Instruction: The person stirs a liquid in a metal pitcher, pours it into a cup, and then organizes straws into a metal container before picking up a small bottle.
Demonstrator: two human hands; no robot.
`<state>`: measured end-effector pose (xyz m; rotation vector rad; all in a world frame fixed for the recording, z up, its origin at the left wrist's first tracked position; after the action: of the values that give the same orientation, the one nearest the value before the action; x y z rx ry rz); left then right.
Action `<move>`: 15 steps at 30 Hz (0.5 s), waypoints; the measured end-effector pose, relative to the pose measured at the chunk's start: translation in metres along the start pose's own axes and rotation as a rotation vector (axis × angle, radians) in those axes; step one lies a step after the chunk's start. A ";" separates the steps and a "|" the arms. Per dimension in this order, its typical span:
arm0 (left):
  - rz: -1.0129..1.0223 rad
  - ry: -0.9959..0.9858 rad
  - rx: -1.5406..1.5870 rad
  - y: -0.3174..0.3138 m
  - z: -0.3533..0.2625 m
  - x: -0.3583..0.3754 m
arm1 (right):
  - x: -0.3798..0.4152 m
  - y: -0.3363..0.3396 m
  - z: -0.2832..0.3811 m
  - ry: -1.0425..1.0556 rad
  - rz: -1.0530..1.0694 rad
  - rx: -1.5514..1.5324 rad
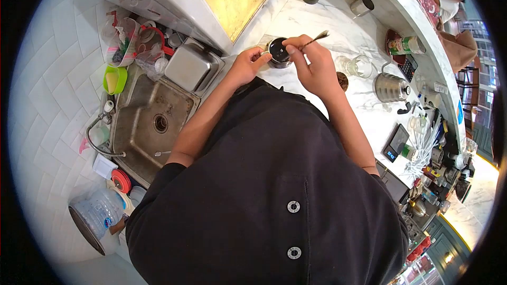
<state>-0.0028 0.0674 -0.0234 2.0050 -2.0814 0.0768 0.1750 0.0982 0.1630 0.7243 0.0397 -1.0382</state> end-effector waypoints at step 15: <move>-0.016 -0.004 -0.030 0.002 0.001 -0.002 | 0.008 0.031 -0.025 -0.143 -0.159 0.082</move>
<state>-0.0044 0.0691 -0.0242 2.0059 -2.0558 0.0390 0.2117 0.1154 0.1571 0.7286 -0.0699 -1.2472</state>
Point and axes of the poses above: each hand's wrist, its own x-axis away from the middle knuckle, its own y-axis out of the back of the hand, z = x × y, the point moved 6 cm from there along -x, towards the middle knuckle
